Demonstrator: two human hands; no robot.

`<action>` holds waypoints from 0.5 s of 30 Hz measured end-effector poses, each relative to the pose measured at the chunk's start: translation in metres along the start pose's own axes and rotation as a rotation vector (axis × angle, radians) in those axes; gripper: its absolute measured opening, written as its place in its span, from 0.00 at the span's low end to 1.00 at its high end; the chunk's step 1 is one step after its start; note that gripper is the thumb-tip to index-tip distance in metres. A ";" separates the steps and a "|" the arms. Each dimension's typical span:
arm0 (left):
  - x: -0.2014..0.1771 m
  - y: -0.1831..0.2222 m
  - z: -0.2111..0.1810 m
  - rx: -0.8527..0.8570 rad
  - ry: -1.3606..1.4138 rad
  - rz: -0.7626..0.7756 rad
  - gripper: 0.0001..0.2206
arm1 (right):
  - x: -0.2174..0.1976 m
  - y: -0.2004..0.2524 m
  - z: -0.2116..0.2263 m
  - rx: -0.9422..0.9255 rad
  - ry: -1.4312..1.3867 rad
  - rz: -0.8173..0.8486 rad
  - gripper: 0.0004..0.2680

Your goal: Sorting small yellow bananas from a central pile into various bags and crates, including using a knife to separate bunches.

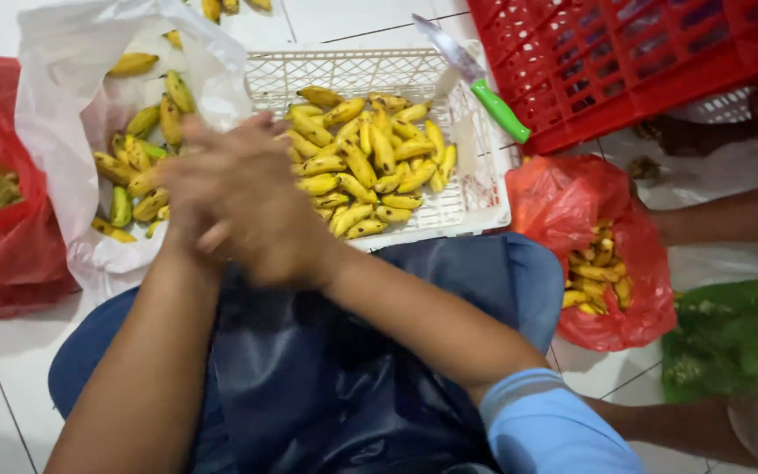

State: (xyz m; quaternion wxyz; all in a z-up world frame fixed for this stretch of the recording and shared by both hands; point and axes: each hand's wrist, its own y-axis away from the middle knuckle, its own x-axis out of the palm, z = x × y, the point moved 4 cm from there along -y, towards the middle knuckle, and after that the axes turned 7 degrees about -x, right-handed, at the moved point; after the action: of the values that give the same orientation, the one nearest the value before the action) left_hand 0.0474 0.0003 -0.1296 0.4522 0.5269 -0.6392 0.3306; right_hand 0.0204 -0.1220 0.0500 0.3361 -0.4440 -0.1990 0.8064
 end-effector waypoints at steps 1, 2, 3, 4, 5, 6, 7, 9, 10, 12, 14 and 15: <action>0.022 0.012 -0.005 -0.008 -0.003 0.008 0.34 | 0.006 -0.010 0.000 0.002 0.010 -0.007 0.22; 0.046 0.021 -0.015 0.076 0.001 -0.062 0.33 | 0.018 -0.019 0.004 -0.104 0.115 0.143 0.22; 0.075 0.030 -0.027 0.166 0.007 -0.129 0.33 | 0.031 -0.029 0.007 -0.211 0.221 0.293 0.23; 0.105 0.039 -0.038 0.257 0.013 -0.193 0.33 | 0.049 -0.026 -0.014 -0.208 0.231 0.288 0.23; 0.135 0.051 -0.047 0.335 0.025 -0.248 0.33 | 0.064 -0.022 -0.040 -0.185 0.369 0.318 0.24; 0.163 0.071 -0.056 0.416 0.038 -0.300 0.33 | 0.078 -0.017 -0.066 -0.160 0.508 0.348 0.25; 0.162 0.075 -0.062 0.391 0.039 -0.286 0.33 | 0.078 -0.014 -0.080 -0.138 0.527 0.343 0.25; 0.159 0.085 -0.071 0.236 -0.154 -0.294 0.31 | 0.071 -0.003 -0.123 0.376 0.645 0.312 0.25; 0.149 0.087 -0.073 0.214 -0.154 -0.286 0.31 | 0.055 0.008 -0.120 0.397 0.654 0.306 0.25; 0.128 0.088 -0.090 0.325 -0.562 -0.465 0.31 | 0.013 0.022 -0.115 0.355 0.106 -0.133 0.19; 0.099 0.090 -0.091 0.346 -0.519 -0.487 0.15 | -0.023 0.051 -0.114 0.583 -0.122 -0.197 0.11; 0.083 0.093 -0.094 0.385 -0.479 -0.528 0.07 | -0.036 0.069 -0.113 0.786 -0.377 -0.251 0.07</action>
State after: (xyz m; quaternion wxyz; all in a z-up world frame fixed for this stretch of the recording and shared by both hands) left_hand -0.0245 0.0742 -0.0124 0.2532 0.8100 -0.4956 0.1846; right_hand 0.1047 -0.1932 -0.0315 0.5323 -0.1006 0.0121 0.8405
